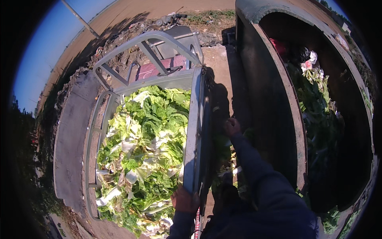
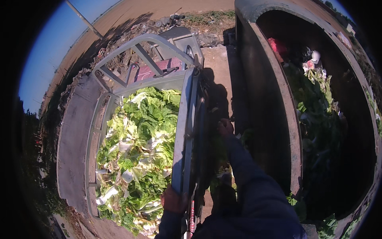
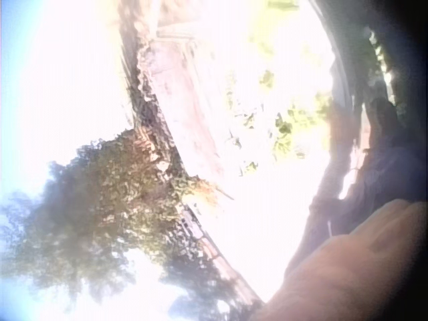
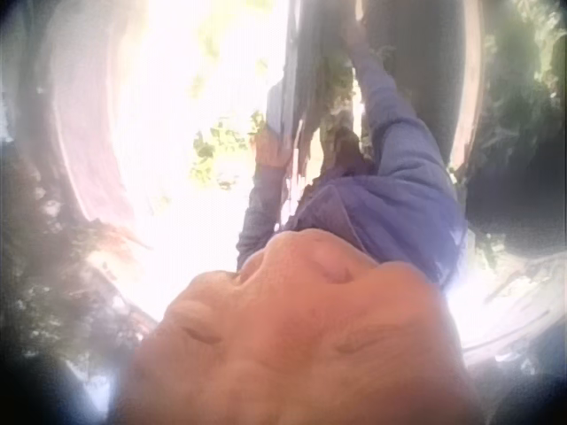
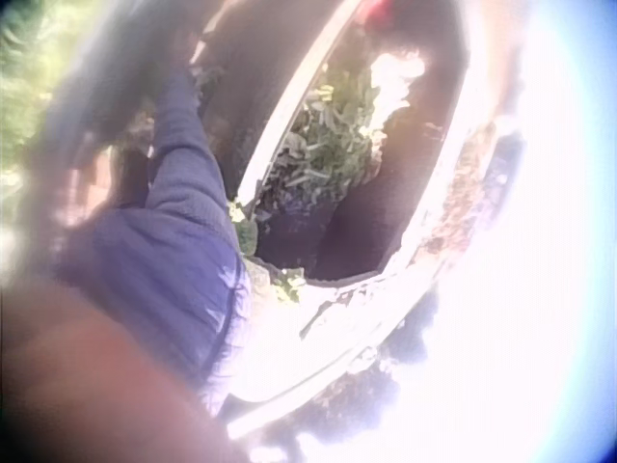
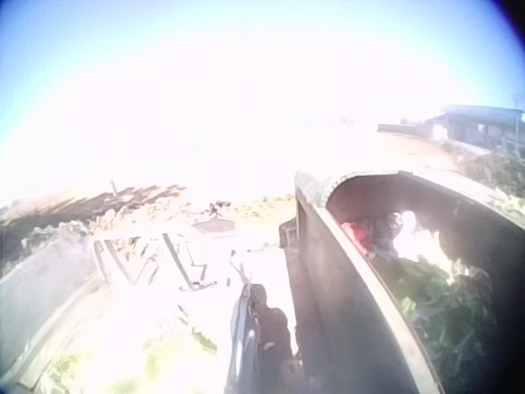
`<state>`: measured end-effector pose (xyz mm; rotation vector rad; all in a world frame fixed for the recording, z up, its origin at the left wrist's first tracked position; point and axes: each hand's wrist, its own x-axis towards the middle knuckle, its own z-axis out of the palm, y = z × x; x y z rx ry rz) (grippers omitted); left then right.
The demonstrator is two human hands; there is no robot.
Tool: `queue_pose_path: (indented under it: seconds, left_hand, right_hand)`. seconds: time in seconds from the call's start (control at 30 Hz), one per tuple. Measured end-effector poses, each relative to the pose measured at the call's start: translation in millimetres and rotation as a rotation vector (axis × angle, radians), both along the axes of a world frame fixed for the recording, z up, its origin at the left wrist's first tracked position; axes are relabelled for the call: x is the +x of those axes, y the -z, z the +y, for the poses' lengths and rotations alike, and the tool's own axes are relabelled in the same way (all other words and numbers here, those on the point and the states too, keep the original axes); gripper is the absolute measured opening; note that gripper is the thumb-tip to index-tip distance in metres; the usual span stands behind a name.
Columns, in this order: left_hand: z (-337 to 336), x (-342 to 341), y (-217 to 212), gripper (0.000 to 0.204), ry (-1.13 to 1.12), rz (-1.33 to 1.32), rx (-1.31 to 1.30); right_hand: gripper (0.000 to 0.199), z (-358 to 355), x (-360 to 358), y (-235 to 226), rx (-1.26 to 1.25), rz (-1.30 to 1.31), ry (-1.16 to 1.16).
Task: The person repeatedly picks up bunches of leafy vegetables from a metal cart and places them into a larger container. The person handles the vegetables by hand, lifting and transferring them in a repetitive manner.
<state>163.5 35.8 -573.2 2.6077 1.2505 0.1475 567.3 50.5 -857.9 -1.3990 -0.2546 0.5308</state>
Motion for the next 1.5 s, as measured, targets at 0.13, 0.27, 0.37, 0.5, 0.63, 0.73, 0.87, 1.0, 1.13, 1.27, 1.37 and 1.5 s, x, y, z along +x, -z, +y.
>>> queue_pose_path:
  seconds: [0.13,0.27,0.37,0.5,0.63,0.73,0.87,1.0,1.13,1.27,1.37,1.5]
  left_hand:
    - [27,29,1,0.064,-0.044,-0.018,-0.016]
    - [37,38,-9,0.054,-0.131,0.043,-0.183]
    - [39,47,-18,0.050,-0.093,0.059,-0.126]
    - [43,60,-27,0.045,-0.274,-0.026,-0.369]
    - [49,64,-30,0.043,-0.406,0.091,-0.484]
    - [53,65,-31,0.042,-0.390,0.134,-0.471]
    - [58,70,-37,0.041,-0.477,0.125,-0.613]
    - [62,80,-48,0.042,-0.467,0.111,-0.621]
    - [66,87,-54,0.045,-0.528,0.205,-0.670]
    - [70,89,-52,0.047,-0.519,0.172,-0.659]
    - [69,85,-47,0.046,-0.524,0.190,-0.652]
    - [64,75,-39,0.043,-0.490,0.150,-0.630]
  right_hand:
    - [0.037,76,72,-91,-0.091,-0.052,-0.044]
    - [0.041,151,132,-121,-0.060,-0.094,-0.010]
    - [0.042,198,165,-122,-0.059,-0.159,-0.033]
    - [0.037,249,194,-122,-0.056,-0.123,-0.005]
    - [0.034,280,208,-122,-0.108,-0.194,-0.048]
    - [0.030,289,215,-122,-0.244,-0.274,0.026]
    - [0.024,290,223,-121,-0.175,-0.103,-0.076]
    - [0.019,289,232,-118,-0.287,-0.220,-0.087]
    - [0.023,285,239,-112,-0.052,0.104,-0.214]
    - [0.022,275,241,-105,0.201,0.280,-0.264]
    - [0.023,268,242,-107,0.184,0.245,-0.246]
    - [0.028,267,253,-121,-0.233,-0.184,-0.378]
